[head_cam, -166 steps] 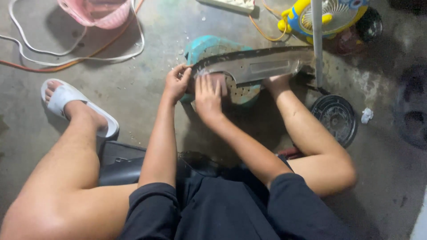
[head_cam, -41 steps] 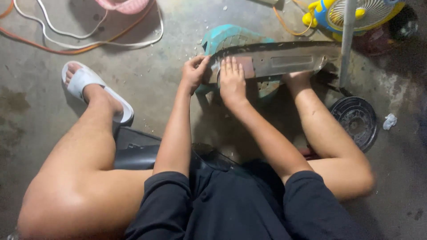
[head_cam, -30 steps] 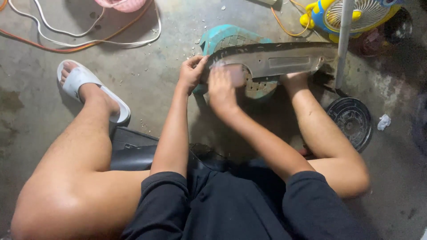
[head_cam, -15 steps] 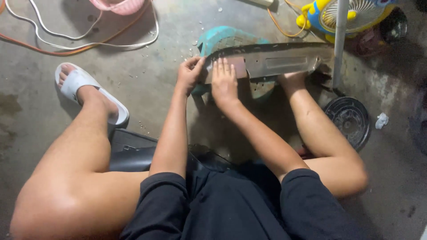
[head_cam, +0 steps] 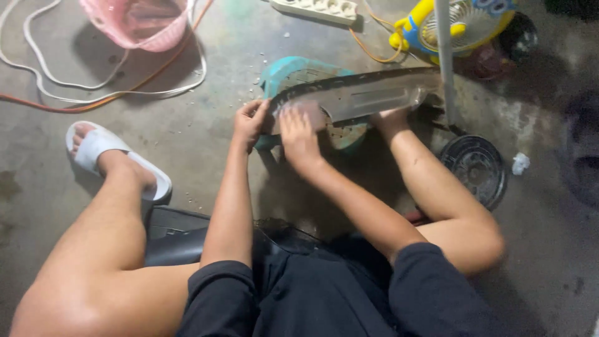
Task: The person sits on the floor and sands a curved metal piece using a sanding block. They hold the metal piece with one hand and rub the sanding block along its surface with the other hand, occasionally adjusting their grip and the position of the piece.
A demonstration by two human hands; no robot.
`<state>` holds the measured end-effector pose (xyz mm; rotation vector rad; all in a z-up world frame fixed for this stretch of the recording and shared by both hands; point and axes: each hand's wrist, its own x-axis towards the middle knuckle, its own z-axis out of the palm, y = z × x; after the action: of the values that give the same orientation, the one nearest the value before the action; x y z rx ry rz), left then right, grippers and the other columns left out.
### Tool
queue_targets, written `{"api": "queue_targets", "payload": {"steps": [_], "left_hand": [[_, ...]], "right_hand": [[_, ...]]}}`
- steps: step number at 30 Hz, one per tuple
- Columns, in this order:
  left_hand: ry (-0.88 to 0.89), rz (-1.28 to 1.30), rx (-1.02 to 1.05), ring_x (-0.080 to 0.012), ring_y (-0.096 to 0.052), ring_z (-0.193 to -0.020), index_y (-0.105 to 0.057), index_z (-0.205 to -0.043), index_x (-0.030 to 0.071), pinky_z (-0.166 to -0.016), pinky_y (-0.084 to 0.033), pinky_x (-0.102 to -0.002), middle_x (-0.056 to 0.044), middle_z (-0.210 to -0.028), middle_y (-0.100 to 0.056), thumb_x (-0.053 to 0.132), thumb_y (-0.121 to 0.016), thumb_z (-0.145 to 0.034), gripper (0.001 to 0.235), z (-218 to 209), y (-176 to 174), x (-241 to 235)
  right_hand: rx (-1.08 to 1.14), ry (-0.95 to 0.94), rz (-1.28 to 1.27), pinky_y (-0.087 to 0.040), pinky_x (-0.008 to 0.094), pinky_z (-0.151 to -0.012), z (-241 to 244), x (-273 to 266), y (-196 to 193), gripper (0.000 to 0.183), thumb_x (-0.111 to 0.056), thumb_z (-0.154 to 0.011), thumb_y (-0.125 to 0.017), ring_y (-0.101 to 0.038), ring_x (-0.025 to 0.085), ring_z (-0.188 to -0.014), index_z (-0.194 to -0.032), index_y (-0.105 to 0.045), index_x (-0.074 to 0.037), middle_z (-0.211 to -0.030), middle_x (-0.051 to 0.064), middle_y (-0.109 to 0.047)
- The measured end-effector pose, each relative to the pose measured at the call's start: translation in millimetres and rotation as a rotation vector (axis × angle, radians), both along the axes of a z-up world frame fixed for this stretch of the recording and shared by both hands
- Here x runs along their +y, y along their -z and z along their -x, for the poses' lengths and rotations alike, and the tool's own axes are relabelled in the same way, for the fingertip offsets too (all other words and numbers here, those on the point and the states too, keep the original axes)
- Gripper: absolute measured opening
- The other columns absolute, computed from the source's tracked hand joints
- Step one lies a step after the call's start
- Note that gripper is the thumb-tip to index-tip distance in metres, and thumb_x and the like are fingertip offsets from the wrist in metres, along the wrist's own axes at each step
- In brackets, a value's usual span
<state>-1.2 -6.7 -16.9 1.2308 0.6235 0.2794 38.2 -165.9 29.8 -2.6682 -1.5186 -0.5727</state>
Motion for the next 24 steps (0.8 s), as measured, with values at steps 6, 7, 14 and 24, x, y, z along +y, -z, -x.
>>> {"api": "queue_targets", "payload": {"steps": [6, 7, 14, 24], "left_hand": [[0.021, -0.060, 0.019, -0.0203, -0.070, -0.079, -0.078, -0.105, 0.008, -0.068, -0.058, -0.040, -0.008, -0.084, -0.069, 0.035, -0.074, -0.100, 0.028, -1, 9, 5], [0.022, -0.062, 0.015, -0.0203, -0.070, -0.079, -0.078, -0.105, 0.008, -0.068, -0.058, -0.040, -0.008, -0.084, -0.069, 0.035, -0.074, -0.100, 0.028, -4, 11, 7], [0.018, -0.052, 0.018, -0.0151, -0.069, -0.084, -0.079, -0.104, 0.012, -0.072, -0.060, -0.038, -0.005, -0.089, -0.070, 0.037, -0.075, -0.099, 0.026, 5, 6, 5], [-0.016, -0.019, -0.012, -0.0128, -0.069, -0.081, -0.079, -0.102, 0.012, -0.067, -0.060, -0.033, -0.002, -0.085, -0.070, 0.032, -0.074, -0.099, 0.021, 2, 9, 1]], "right_hand": [[0.053, 0.019, 0.017, -0.044, 0.054, -0.110, 41, 12, 12, 0.051, -0.009, -0.090, -0.057, -0.060, 0.041, -0.131, -0.138, -0.058, 0.006, -0.137, 0.030, -0.062], [0.048, 0.020, 0.015, -0.044, 0.054, -0.110, 24, 13, 13, 0.051, -0.009, -0.090, -0.057, -0.060, 0.041, -0.131, -0.138, -0.058, 0.006, -0.137, 0.030, -0.062], [0.083, 0.042, -0.050, -0.045, 0.055, -0.109, 23, 16, 23, 0.050, -0.007, -0.089, -0.058, -0.057, 0.043, -0.133, -0.137, -0.057, 0.006, -0.140, 0.031, -0.058], [0.241, -0.088, -0.023, -0.035, 0.052, -0.119, 14, 0, 37, 0.064, -0.017, -0.084, -0.070, -0.046, 0.034, -0.145, -0.145, -0.055, -0.007, -0.154, 0.017, -0.052]]}}
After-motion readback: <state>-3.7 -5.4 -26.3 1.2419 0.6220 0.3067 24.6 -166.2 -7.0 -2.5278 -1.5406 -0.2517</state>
